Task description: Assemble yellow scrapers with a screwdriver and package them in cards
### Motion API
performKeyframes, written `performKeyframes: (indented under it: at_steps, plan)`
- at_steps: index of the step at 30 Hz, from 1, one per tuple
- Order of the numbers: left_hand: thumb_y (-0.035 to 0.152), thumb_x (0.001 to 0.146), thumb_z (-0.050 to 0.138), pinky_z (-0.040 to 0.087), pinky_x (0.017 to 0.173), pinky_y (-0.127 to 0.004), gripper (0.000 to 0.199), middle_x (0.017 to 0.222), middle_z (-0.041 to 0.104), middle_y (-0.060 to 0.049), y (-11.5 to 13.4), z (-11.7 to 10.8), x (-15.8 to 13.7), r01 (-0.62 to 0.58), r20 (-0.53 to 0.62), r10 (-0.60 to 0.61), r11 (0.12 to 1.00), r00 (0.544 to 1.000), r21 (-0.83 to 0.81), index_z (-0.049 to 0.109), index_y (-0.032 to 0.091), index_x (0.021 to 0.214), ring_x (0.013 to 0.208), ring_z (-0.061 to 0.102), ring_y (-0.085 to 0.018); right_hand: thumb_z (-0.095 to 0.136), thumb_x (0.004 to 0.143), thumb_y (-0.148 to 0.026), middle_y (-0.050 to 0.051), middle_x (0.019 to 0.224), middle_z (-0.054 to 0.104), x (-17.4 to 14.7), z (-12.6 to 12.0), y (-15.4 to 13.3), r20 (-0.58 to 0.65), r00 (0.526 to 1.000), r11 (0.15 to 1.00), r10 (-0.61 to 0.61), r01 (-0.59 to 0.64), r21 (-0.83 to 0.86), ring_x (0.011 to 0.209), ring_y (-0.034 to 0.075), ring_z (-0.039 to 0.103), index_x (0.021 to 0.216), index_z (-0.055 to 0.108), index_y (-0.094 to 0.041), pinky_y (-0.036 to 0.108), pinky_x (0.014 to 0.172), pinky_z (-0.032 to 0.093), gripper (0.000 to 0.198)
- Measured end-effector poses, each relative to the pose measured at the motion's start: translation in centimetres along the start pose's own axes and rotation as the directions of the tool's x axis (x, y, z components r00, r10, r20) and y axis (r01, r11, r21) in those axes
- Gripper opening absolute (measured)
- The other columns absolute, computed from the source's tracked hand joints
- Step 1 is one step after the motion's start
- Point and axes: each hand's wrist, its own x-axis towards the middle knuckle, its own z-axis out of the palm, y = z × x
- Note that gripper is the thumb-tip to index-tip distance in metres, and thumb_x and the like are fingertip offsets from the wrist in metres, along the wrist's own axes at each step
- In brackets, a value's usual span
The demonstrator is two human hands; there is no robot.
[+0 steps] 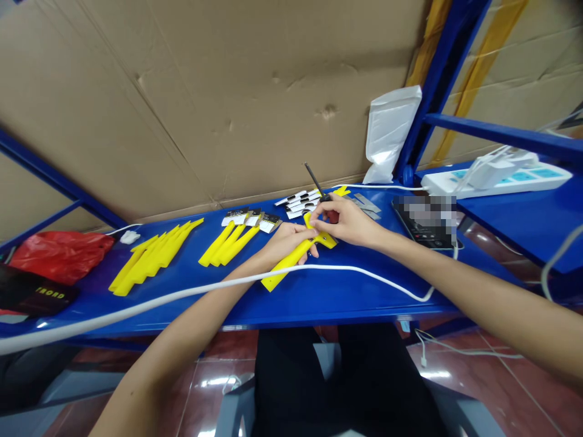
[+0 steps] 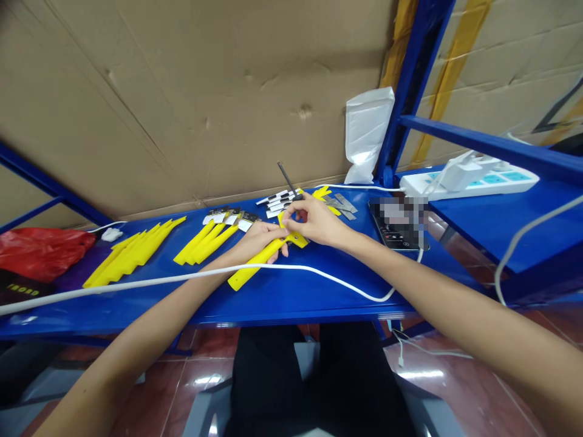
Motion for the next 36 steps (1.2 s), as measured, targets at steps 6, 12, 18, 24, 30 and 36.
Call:
performKeyframes:
  at_steps: [6,12,18,24,30,36]
  plan:
    - [0.037,0.1,0.073,0.043,0.039,-0.022,0.037,0.067,0.077,-0.009,-0.3,-0.1,0.3,0.014,0.003,-0.014,1.0,1.0,-0.008,0.075,0.011,0.074,0.038,0.059,-0.011,0.078,0.089,-0.031,-0.005,0.066,0.055,0.2,0.0,0.1,-0.007,0.994,0.988,0.113,-0.112,0.107,0.064,0.012,0.046,0.088,0.081,-0.018,0.037,0.079,0.043,0.013]
    - [0.043,0.095,0.078,0.042,0.037,-0.022,0.037,0.066,0.077,-0.007,-0.6,-0.4,0.7,0.013,-0.023,-0.013,1.0,1.0,0.014,0.075,0.012,0.075,0.037,0.058,-0.011,0.08,0.088,-0.034,-0.003,0.067,0.059,0.3,0.2,-0.2,-0.027,0.987,0.975,0.161,-0.154,0.162,0.065,0.012,0.046,0.083,0.081,-0.017,0.029,0.064,0.036,0.018]
    - [0.04,0.101,0.069,0.039,0.036,-0.021,0.04,0.049,0.066,-0.004,0.0,-0.1,0.3,0.042,-0.035,-0.039,0.996,0.999,0.079,0.078,0.013,0.072,0.036,0.058,-0.013,0.083,0.084,-0.031,-0.004,0.062,0.057,0.3,0.3,-0.2,-0.005,0.971,0.94,0.237,-0.228,0.254,0.059,0.01,0.046,0.087,0.081,-0.016,0.026,0.056,0.032,0.016]
    - [0.035,0.102,0.067,0.037,0.038,-0.02,0.043,0.043,0.06,-0.004,0.6,0.4,-0.1,0.036,-0.046,-0.032,0.997,0.998,0.069,0.077,0.013,0.066,0.036,0.058,-0.013,0.084,0.082,-0.035,-0.006,0.059,0.057,0.2,0.1,-0.4,0.043,0.961,0.921,0.274,-0.275,0.275,0.054,0.009,0.045,0.092,0.082,-0.016,0.025,0.052,0.031,0.022]
    - [0.033,0.103,0.066,0.038,0.039,-0.02,0.041,0.044,0.062,-0.003,0.9,0.5,-0.2,0.046,-0.045,-0.043,0.996,0.998,0.071,0.076,0.013,0.068,0.034,0.053,-0.011,0.077,0.09,-0.036,-0.005,0.061,0.057,0.1,0.4,-0.4,0.012,0.969,0.937,0.247,-0.242,0.253,0.055,0.009,0.042,0.089,0.079,-0.016,0.025,0.054,0.03,0.02]
    - [0.033,0.103,0.068,0.038,0.04,-0.02,0.037,0.046,0.063,-0.002,0.9,0.5,-0.2,0.039,-0.05,-0.035,0.997,0.998,0.062,0.076,0.014,0.072,0.034,0.052,-0.011,0.079,0.086,-0.035,-0.005,0.06,0.056,0.1,0.4,-0.5,0.002,0.967,0.927,0.255,-0.245,0.283,0.055,0.01,0.043,0.087,0.076,-0.017,0.025,0.054,0.03,0.018]
